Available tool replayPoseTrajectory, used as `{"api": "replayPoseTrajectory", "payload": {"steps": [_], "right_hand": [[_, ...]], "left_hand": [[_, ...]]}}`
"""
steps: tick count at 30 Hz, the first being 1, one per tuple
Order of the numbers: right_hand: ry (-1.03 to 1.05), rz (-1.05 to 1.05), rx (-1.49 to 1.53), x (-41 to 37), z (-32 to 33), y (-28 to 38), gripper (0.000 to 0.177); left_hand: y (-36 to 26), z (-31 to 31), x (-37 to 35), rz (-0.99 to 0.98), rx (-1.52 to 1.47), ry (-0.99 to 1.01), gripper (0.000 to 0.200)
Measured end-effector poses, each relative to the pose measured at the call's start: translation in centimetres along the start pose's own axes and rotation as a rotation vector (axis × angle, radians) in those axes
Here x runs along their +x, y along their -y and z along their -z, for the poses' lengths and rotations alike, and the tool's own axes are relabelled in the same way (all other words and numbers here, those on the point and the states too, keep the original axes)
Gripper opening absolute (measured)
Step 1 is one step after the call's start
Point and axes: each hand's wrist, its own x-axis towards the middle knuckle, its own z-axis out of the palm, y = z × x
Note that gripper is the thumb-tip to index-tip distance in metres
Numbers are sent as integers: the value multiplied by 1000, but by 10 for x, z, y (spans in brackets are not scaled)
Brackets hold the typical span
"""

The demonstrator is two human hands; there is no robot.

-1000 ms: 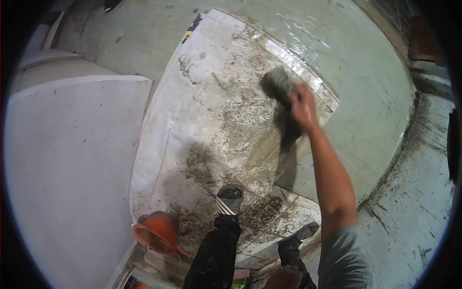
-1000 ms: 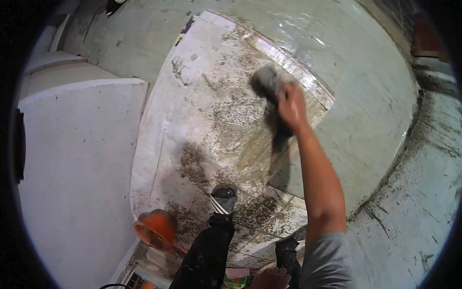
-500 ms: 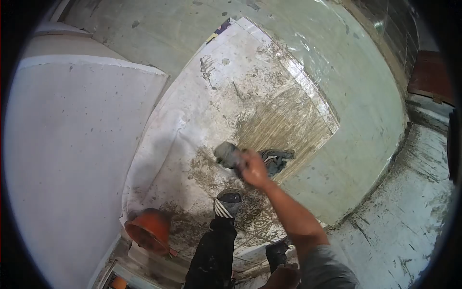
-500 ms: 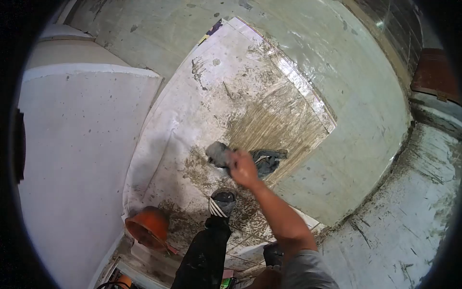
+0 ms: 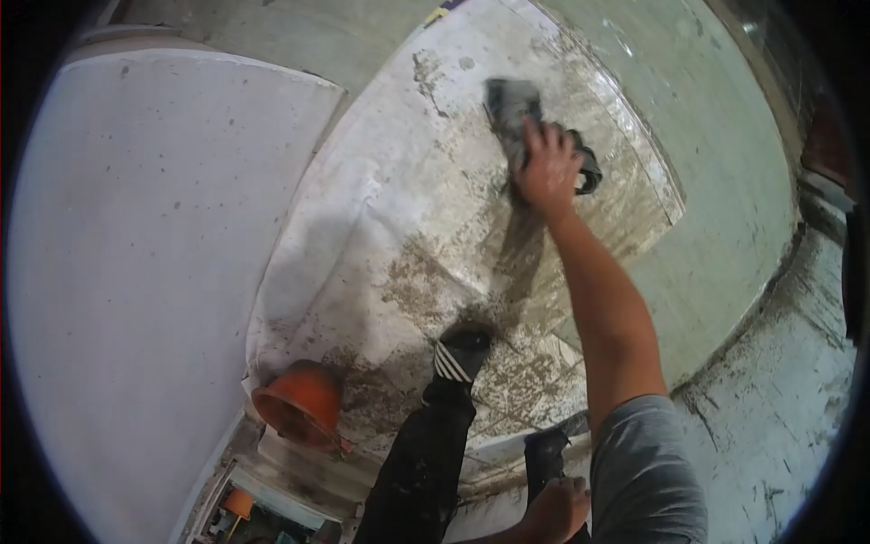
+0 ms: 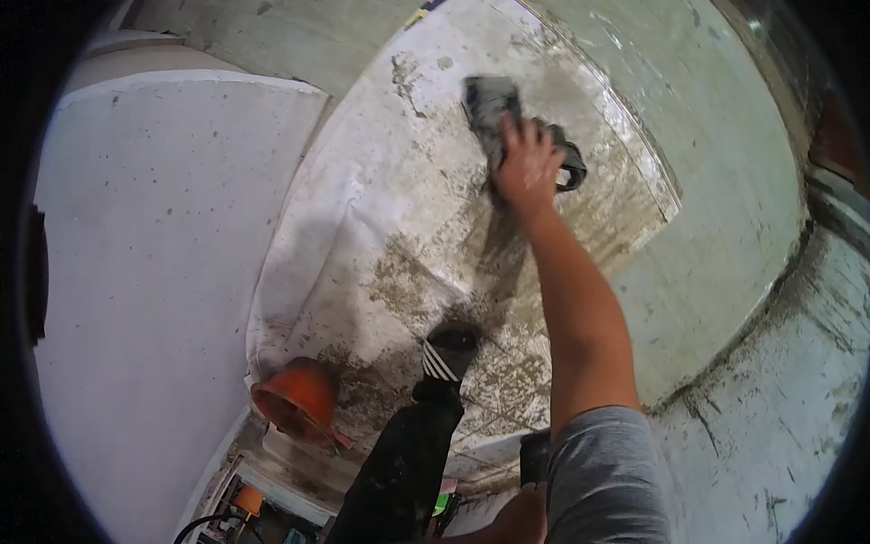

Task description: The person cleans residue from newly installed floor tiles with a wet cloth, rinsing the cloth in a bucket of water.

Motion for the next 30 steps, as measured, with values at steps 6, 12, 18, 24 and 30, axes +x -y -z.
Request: {"api": "replayPoseTrajectory", "payload": {"steps": [6,12,18,24,30], "right_hand": [[249,171,104,-233,13,-79,67],[65,-777,144,-411,28,-188,57],[44,-568,596,-352,73,-15,60],[166,-40,447,-315,-14,98,61],[60,-333,464,-385,-17,30,67]], "left_hand": [[23,6,-16,-126,132,-137,21],[46,-39,-29,-139,111,-89,21],[75,-68,-34,-73,261,172,22],[70,-81,-46,94,320,369,30],[75,-126,-55,133,363,245,36]]}}
